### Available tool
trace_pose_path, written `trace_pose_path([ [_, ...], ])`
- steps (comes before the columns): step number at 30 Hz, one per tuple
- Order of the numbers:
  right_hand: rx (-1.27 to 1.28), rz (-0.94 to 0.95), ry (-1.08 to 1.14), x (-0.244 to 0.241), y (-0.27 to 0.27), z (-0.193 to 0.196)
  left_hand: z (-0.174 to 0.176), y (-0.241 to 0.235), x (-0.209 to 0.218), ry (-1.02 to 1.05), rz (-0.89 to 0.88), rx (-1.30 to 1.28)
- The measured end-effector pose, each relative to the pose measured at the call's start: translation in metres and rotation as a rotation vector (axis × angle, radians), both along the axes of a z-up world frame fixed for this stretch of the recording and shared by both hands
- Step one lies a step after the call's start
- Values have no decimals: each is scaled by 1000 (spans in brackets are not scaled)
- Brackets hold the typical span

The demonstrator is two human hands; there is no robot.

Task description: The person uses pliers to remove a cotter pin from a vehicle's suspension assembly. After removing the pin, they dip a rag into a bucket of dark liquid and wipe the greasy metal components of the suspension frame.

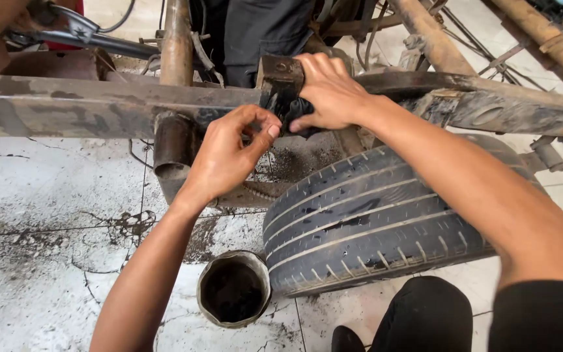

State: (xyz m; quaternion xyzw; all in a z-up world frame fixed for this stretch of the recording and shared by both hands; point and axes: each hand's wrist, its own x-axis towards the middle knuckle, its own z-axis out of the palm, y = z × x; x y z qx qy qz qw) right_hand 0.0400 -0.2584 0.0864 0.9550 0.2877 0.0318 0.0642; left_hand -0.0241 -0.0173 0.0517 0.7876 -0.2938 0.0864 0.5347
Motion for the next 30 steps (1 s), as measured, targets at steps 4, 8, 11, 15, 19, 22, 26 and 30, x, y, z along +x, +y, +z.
trace_pose_path([
  [4, -133, -13, -70, 8, -17, -6, -7, -3, 7, -30, 8, -41],
  [8, -54, 48, -181, 2, -77, -5, -14, 8, 13, -64, 21, 22],
  [11, -304, -134, -294, -40, -110, 38, -10, 17, 8, 11, 52, 12],
  [15, -323, -287, -229, -36, -113, 19, -2, 28, 8, -16, 88, -15],
  [19, 290, -74, -209, -10, -80, -23, 6, 34, 1, -53, 156, -23],
  [22, 464, -6, -110, -1, -48, -32, 9, 32, -5, -87, 135, -39],
  [26, 198, 113, -52, 3, -38, -14, 5, 20, -4, -102, 96, -51],
  [30, 114, 295, -176, -2, -43, -8, -14, -4, 8, -122, 71, -50],
])
